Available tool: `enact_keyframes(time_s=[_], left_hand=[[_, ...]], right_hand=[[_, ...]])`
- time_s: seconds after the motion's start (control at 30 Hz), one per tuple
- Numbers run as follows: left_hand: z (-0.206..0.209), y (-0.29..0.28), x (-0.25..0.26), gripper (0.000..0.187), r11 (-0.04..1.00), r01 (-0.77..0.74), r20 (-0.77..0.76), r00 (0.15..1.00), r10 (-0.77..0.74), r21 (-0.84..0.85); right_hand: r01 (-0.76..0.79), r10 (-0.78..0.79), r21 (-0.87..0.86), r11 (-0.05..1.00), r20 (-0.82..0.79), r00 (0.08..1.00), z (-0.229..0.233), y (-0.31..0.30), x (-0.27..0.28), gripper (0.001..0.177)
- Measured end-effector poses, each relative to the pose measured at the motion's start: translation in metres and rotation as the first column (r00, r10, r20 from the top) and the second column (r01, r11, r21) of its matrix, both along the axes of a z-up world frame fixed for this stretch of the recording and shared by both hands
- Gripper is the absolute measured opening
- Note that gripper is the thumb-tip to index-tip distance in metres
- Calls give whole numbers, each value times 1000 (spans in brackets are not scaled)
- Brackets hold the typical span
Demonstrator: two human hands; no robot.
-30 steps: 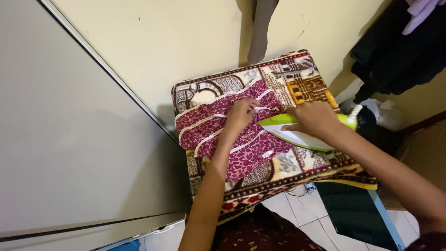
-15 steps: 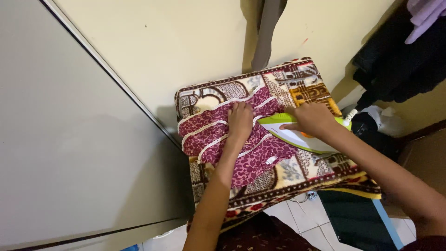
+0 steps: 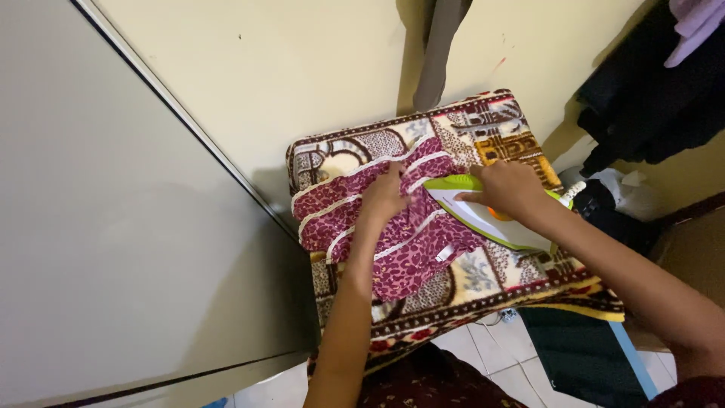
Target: The person irons a pink patterned garment on a blanket-covered surface, smoothing the fabric by hand and pressing it with an iron. They repeatedly fold and turn the garment to iron different sections before picking it up.
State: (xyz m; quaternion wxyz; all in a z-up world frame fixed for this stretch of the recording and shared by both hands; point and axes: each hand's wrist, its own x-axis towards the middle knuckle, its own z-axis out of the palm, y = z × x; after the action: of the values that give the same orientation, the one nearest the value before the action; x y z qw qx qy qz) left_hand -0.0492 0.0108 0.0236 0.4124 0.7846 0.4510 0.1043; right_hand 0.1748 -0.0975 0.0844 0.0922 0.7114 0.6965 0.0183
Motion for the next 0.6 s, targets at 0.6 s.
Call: enact_keyframes(time_s=[0.6], left_hand=[[26, -25, 14, 78, 763, -29, 41, 999, 3, 645]], right_hand=[[330, -324, -89, 940, 70, 943, 3, -64, 61, 81]])
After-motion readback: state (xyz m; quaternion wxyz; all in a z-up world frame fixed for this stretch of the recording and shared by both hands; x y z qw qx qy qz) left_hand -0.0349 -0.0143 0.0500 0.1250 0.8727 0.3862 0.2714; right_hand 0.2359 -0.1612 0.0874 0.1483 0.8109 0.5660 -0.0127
